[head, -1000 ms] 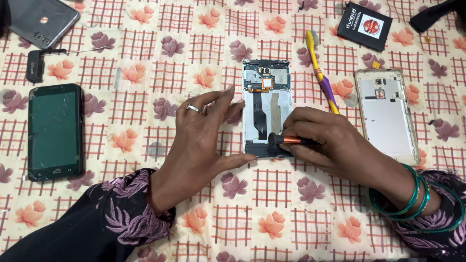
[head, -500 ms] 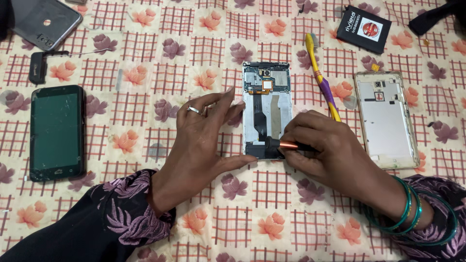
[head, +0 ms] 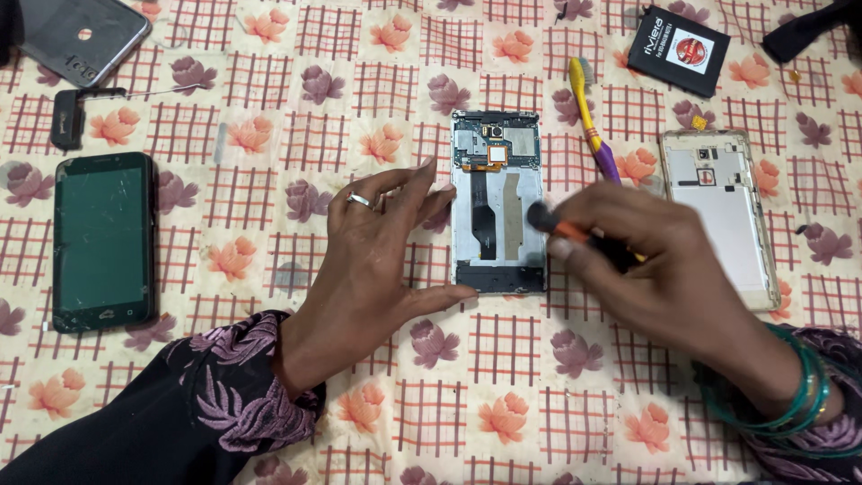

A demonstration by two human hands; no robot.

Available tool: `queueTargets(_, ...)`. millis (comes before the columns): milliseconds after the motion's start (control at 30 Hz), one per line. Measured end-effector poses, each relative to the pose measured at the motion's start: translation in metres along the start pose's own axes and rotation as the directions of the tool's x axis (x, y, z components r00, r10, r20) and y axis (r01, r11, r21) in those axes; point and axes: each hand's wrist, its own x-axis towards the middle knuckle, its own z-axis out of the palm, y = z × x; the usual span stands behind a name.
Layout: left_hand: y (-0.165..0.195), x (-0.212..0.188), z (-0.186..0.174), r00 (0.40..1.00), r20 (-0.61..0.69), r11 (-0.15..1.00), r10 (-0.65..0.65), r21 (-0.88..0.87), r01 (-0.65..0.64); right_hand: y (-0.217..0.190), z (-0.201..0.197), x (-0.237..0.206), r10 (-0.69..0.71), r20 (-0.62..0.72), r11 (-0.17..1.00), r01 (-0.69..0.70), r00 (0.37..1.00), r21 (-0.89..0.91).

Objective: The person repairs a disassembled smartphone lying on a bed, using a screwdriver to work on the internal board and frame while steadying the phone with the other hand. They reposition the phone, set the screwdriver down, and handle small internal components and a second phone frame beside the work area.

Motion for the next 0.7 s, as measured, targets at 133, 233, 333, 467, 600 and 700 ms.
queueTargets(133,-0.001,0.000,0.000,1.000,0.002,1.000,0.000,0.000,0.000,-0.001,-0.011,-0.005,-0.265,-0.187,0.920,0.306,0.946,0.245)
queueTargets(233,0.000,0.000,0.000,1.000,-0.003,1.000,0.004,0.004,-0.004,0.002,-0.019,-0.009,-0.243,-0.234,0.941,0.287,0.942,0.179)
queueTargets(333,0.000,0.001,0.001,1.000,-0.004,1.000,0.003,0.008,-0.003,0.009,-0.018,-0.010,-0.224,-0.203,0.926,0.274,0.953,0.262)
queueTargets(467,0.000,0.000,0.000,1.000,0.005,1.000,0.003,0.004,-0.003,0.016,-0.015,-0.007,-0.283,0.018,0.957,0.281,0.959,0.073)
queueTargets(600,0.000,0.000,0.000,1.000,0.008,1.000,-0.003,0.001,0.003,0.013,-0.010,0.001,-0.320,0.214,0.865,0.377,0.923,-0.332)
queueTargets(700,0.000,0.000,0.000,1.000,0.010,1.000,-0.010,0.005,0.010,0.008,-0.007,0.007,-0.427,0.199,0.823,0.470,0.882,-0.318)
